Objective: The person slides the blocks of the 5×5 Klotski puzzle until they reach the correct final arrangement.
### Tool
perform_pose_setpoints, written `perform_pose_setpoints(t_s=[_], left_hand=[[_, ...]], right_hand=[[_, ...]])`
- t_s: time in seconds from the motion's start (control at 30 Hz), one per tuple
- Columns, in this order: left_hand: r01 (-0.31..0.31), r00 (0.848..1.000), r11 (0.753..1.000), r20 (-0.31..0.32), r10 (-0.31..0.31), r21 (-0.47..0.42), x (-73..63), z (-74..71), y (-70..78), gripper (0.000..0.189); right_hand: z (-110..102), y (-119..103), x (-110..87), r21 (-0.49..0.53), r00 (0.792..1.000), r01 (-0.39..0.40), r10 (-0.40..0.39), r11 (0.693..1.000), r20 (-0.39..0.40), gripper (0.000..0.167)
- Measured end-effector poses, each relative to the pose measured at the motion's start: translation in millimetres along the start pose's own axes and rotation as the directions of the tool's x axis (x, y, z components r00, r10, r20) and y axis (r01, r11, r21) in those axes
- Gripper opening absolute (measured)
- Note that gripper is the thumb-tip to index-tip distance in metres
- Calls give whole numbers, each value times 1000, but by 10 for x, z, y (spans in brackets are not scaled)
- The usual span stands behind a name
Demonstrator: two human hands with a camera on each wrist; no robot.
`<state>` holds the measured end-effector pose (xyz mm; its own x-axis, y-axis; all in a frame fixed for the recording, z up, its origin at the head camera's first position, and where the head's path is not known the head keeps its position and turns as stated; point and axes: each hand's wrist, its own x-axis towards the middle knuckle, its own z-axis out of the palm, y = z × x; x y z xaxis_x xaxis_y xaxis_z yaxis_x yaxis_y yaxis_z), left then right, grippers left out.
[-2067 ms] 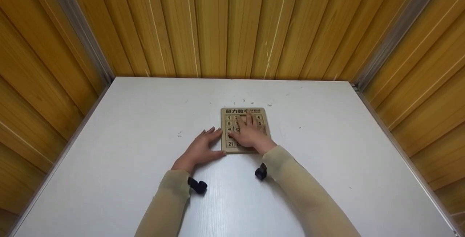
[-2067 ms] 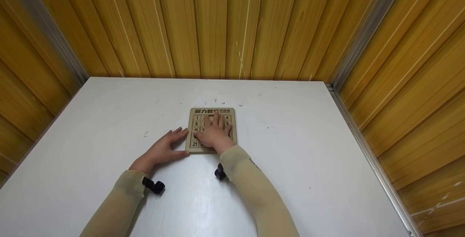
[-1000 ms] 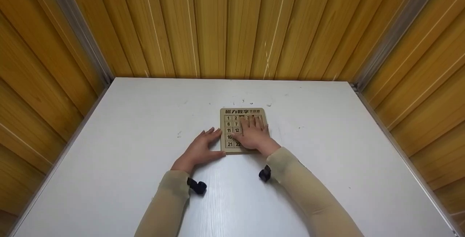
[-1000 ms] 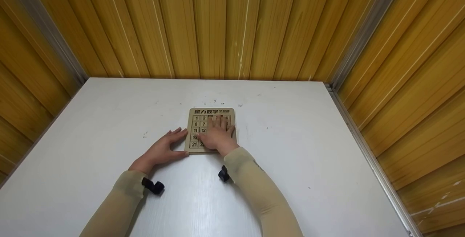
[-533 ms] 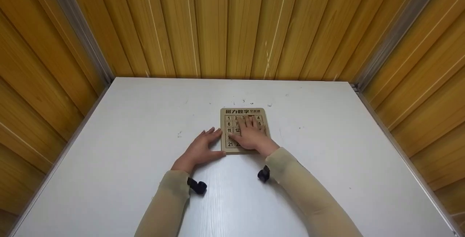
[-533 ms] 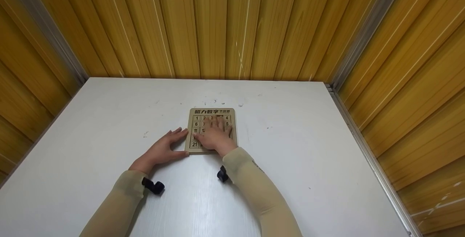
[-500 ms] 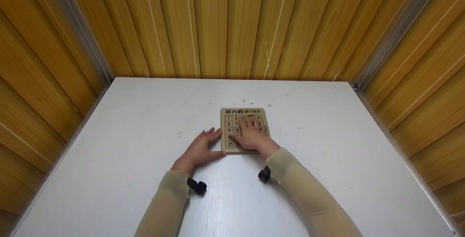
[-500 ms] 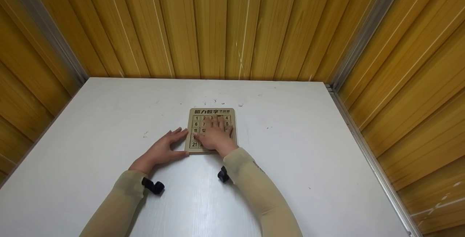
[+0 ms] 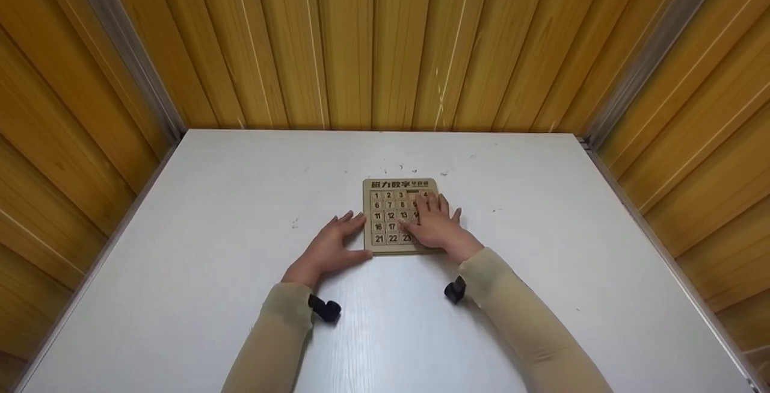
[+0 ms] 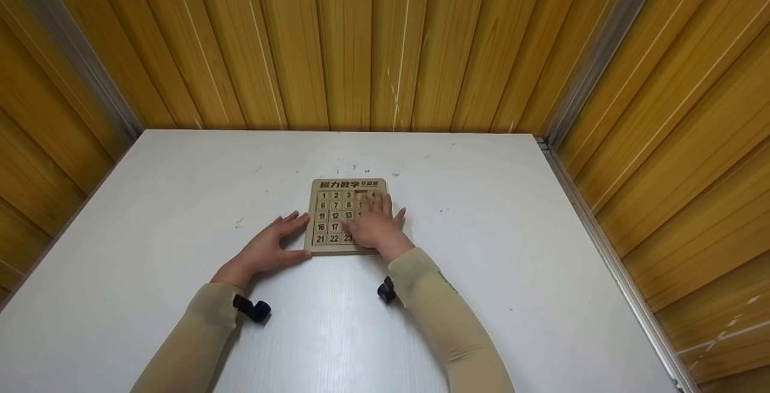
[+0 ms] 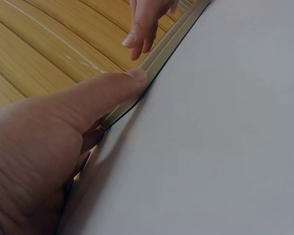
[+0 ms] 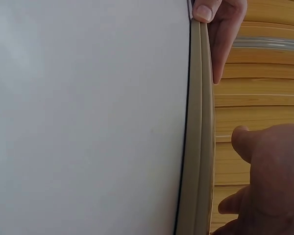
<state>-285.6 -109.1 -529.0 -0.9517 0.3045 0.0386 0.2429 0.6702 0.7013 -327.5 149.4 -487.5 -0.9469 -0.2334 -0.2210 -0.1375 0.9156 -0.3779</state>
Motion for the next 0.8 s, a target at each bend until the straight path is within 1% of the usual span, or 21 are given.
perform_pose_setpoints(t_s=[0.13,0.23,0.37,0.5,0.8], left_hand=[[-4,1000,1000,-1,4,-11,-7,-5,6,86],[-5,1000,1000,0,5,1,-2,-8,11,86],[13,1000,1000,1,-13,17,14,3,11,85],[21,1000,1000,-1,-21,14,22,15,5,85],[9,1000,1000,5,-10,19,1,3,7,86]], right_hand=[[12,6,13,-3,1000,-6,6,1000,1,88],[6,-11,9,-9,1000,-1,1,1000,1,88],[-2,-53,-8,-8,1000,7,-7,1000,13,87],[16,-98,-1,-22,1000,12,-11,1000,17,87],[63,-160,29,-61,998,70,-70,996,0,88]])
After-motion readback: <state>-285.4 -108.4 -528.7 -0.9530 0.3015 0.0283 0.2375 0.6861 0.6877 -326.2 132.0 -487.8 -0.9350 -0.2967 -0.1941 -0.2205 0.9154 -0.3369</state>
